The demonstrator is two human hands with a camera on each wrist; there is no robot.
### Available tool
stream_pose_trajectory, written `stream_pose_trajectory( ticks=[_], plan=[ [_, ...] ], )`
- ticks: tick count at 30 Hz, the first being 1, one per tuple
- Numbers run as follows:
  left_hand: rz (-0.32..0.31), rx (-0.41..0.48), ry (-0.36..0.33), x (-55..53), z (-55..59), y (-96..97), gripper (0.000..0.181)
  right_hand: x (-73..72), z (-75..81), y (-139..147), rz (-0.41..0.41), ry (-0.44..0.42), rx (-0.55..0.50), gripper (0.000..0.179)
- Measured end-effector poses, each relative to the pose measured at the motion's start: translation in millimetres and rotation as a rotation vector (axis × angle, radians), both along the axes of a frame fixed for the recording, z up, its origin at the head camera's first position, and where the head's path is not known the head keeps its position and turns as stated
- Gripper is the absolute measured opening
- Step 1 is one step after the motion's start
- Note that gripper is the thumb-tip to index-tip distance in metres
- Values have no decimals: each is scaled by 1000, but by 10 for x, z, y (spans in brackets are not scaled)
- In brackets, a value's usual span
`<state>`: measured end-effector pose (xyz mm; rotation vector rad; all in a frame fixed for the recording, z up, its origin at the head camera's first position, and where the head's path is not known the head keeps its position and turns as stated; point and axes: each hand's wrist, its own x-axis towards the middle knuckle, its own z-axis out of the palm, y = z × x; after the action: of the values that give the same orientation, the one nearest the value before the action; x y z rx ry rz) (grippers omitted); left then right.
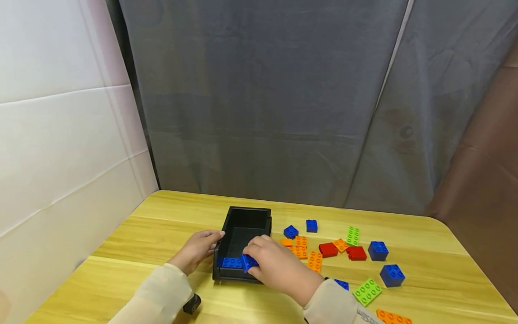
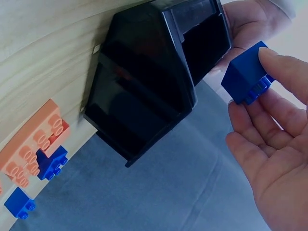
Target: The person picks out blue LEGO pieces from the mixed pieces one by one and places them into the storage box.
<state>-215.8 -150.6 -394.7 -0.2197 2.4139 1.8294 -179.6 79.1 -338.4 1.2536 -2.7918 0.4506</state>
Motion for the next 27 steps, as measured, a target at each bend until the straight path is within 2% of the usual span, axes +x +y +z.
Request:
stream_pose_trajectory(
  ticks=[9,27],
  plan=[
    [14,-2,-4,-7,-13,4,50,-56,-39,-50,-15,6,38,36],
    [18,-8,-4,-9,-12,3,48,-138,-65,-171,-16,98,100,35]
  ],
)
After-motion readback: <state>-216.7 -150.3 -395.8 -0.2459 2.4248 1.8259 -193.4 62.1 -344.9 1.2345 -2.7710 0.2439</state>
